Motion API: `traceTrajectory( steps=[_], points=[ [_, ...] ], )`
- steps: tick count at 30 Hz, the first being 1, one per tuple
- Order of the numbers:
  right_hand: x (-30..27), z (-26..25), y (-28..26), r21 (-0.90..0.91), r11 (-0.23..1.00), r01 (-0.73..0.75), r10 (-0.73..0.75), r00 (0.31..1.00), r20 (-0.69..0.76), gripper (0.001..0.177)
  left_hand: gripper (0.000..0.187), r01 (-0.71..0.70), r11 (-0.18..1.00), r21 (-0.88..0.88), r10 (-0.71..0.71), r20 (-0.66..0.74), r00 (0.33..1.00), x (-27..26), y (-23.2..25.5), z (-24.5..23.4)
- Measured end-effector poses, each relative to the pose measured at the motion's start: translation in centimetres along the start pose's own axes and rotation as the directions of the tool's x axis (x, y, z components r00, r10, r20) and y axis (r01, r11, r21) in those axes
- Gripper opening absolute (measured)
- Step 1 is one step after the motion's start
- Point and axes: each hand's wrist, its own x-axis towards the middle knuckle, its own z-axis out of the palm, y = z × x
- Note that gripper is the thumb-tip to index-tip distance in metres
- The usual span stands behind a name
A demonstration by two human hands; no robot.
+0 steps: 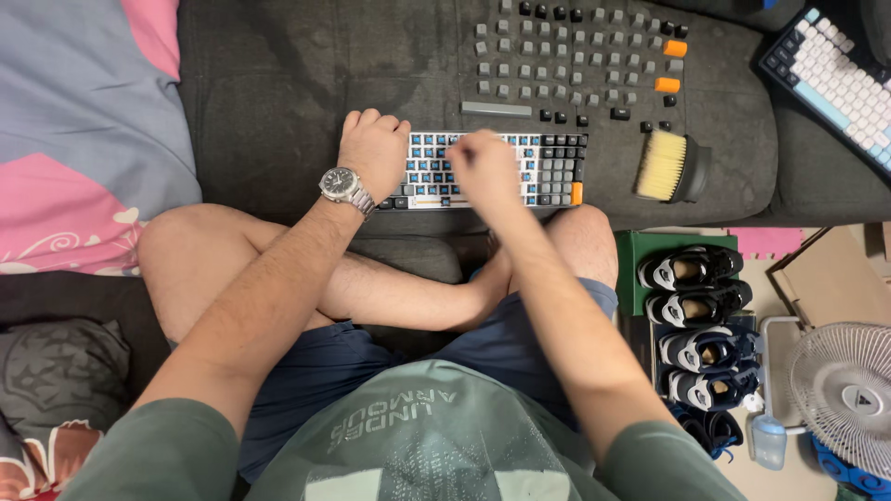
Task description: The person sits cross-legged on the floor and assembles a mechanical keyboard by placing keycaps onto the switches. They pick up individual keycaps from a pile and press them into place on the keyboard base. The person also uses a brush to clean the keyboard surface during the process.
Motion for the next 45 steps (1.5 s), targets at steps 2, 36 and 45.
traceTrajectory(
  steps=[2, 36, 45],
  points=[
    [1.0, 2.2, -1.8, 0.029, 0.995, -0.092, 0.091, 0.996, 0.019, 0.015, 0.019, 0.044, 0.995, -0.093, -0.044, 0.003, 0.999, 0.1, -0.3, -0.1],
    [1.5, 6.2, -1.8, 0.079, 0.981, -0.179, 0.181, 0.983, -0.016, 0.014, 0.031, 0.343, 0.727, -0.594, -0.054, 0.449, 0.892, 3.5, -5.0, 0.5],
    [-0.5, 3.7, -1.7, -0.020, 0.981, -0.194, 0.194, 0.981, 0.013, 0.013, 0.029, 0.305, 0.759, -0.575, -0.062, 0.402, 0.913, 3.4, -4.7, 0.2]
  ],
)
